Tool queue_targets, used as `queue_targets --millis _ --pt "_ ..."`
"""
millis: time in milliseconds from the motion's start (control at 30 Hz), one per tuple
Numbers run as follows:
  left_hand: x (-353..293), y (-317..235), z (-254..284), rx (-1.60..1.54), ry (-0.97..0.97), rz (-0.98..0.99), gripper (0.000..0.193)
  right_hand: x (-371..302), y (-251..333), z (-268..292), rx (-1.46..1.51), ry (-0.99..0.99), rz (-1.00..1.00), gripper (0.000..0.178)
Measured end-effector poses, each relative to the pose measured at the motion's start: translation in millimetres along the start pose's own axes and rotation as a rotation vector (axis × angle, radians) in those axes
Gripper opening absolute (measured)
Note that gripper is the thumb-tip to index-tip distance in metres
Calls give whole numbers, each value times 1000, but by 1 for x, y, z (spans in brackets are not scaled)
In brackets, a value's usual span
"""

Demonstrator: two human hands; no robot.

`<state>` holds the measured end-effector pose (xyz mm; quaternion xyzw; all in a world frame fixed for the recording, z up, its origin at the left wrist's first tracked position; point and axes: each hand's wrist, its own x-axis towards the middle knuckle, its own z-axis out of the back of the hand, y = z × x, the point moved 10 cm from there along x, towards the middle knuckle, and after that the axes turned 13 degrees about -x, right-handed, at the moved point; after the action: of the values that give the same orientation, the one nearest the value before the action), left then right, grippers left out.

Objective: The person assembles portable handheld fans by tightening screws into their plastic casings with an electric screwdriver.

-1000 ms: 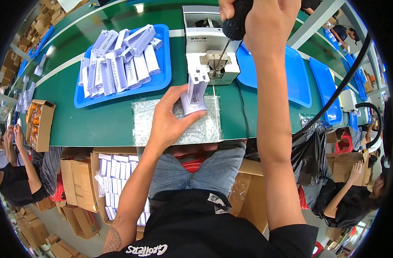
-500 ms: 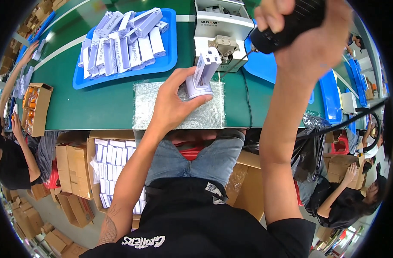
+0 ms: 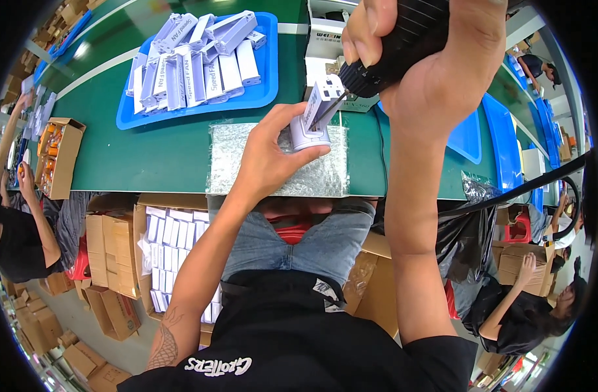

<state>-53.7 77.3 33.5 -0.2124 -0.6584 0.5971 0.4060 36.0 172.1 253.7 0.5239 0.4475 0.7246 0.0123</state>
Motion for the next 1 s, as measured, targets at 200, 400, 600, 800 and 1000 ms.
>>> queue_targets --millis 200,400,600,800,1000 --pt "1 -1 1 -11 -11 -19 58 -6 -17 -8 188 18 54 47" --pt "2 -1 0 41 6 -37 65 -10 -14 -10 212 -21 -81 40" --pt "-1 2 2 53 -1 -21 64 14 -3 10 332 -42 -98 50" --pt "-1 4 2 7 1 8 56 57 -25 43 141 -194 115 29" --pt "0 4 -1 -9 8 10 56 56 -40 28 104 -53 103 26"
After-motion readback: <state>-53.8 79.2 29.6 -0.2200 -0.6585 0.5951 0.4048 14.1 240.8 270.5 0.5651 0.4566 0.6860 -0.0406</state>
